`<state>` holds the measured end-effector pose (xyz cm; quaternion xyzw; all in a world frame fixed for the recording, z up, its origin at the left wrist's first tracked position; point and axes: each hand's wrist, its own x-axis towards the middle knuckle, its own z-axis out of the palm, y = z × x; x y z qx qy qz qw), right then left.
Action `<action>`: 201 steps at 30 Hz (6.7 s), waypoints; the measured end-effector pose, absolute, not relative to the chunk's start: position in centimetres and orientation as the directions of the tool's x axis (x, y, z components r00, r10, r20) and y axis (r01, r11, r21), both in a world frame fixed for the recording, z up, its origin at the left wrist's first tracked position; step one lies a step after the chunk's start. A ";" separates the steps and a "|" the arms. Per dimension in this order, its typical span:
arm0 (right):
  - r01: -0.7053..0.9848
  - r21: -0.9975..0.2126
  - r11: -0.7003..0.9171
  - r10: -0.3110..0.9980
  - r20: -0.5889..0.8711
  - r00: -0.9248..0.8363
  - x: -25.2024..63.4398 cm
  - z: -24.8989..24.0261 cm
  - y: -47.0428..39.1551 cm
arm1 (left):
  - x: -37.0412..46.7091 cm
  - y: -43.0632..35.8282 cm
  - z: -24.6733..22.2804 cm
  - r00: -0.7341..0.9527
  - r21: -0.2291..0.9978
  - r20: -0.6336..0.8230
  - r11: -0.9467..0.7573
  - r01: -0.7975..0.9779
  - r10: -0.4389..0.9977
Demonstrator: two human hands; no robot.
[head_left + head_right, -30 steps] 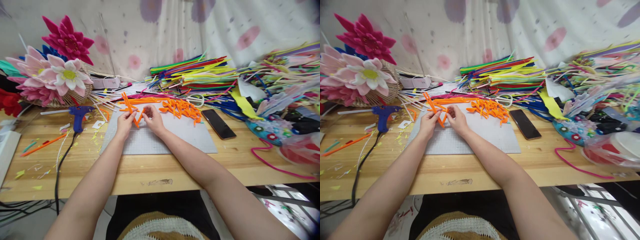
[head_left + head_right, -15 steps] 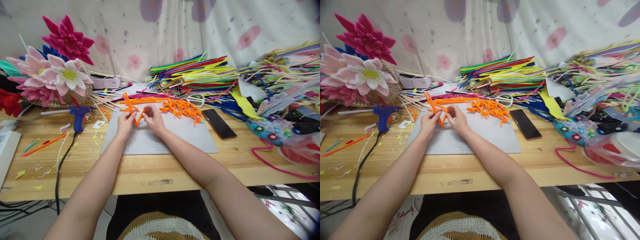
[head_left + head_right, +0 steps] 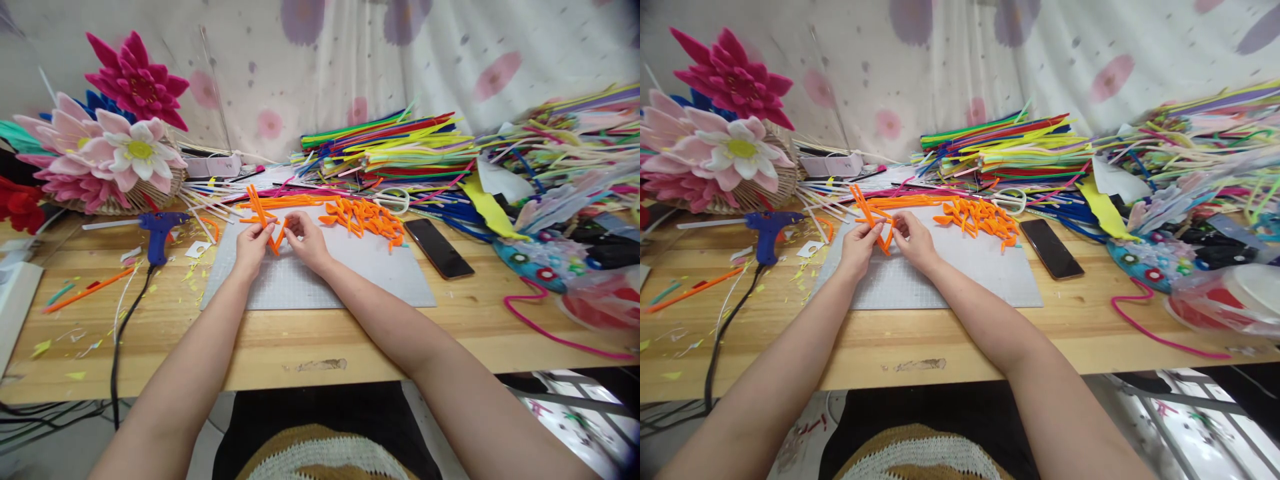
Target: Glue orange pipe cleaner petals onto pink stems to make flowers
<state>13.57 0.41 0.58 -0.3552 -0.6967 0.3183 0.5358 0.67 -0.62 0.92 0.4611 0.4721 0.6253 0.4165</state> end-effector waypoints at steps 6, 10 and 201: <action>0.208 -0.794 0.572 0.818 0.531 -0.223 13.6 0.4 0.5 | 0.8 -0.7 1.0 -0.232 0.973 0.192 -0.216 -0.081 0.954; 0.234 -0.756 0.611 0.781 0.529 -0.330 13.4 0.2 0.4 | 0.7 -0.7 1.2 -0.273 0.968 0.184 -0.223 -0.118 0.944; 0.800 -0.507 0.320 0.941 0.270 -0.205 11.1 0.6 5.7 | -1.8 -0.9 2.0 -0.186 0.967 -0.189 0.149 -0.208 0.964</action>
